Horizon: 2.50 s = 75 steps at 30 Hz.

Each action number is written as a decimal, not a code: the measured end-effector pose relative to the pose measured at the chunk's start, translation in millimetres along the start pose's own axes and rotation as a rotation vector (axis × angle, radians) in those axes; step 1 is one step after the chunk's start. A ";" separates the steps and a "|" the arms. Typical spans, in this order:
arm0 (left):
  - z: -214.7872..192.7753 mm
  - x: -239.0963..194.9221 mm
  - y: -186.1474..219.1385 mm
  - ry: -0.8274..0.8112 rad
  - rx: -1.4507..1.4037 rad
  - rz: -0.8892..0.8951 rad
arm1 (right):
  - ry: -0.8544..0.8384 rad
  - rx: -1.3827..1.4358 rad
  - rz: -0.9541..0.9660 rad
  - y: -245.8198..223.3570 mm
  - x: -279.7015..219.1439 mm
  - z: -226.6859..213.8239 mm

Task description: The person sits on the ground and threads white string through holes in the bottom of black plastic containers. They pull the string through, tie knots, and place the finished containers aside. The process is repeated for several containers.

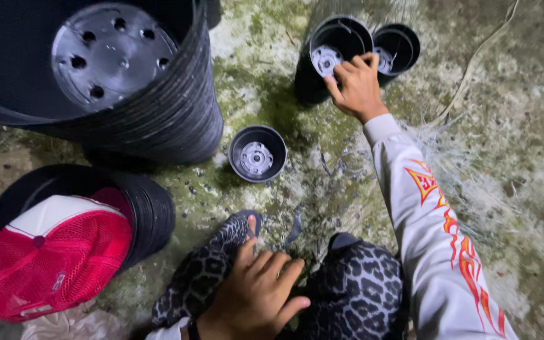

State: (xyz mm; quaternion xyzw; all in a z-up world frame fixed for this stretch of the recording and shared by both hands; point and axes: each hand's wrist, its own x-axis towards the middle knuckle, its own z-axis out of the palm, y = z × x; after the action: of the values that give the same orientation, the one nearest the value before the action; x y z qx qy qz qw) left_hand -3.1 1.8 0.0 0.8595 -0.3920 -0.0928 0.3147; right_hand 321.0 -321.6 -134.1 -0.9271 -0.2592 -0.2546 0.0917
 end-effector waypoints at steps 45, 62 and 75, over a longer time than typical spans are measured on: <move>-0.1 29.8 2.5 0.077 0.128 0.150 | 0.257 0.073 0.730 23.1 -249.8 -215.8; -9.5 5.2 4.0 0.062 0.204 0.119 | -0.035 0.741 1.328 -90.5 -434.7 -112.7; -32.5 -31.9 27.8 0.074 0.290 -0.049 | -1.540 0.063 0.810 -121.0 -326.7 -175.9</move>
State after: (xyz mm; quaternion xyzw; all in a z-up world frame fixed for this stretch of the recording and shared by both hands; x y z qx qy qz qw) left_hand -28.6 26.6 39.7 0.9081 -0.3682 -0.0111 0.1990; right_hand -57.9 -413.8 -149.1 -0.8593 0.0938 0.5028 0.0000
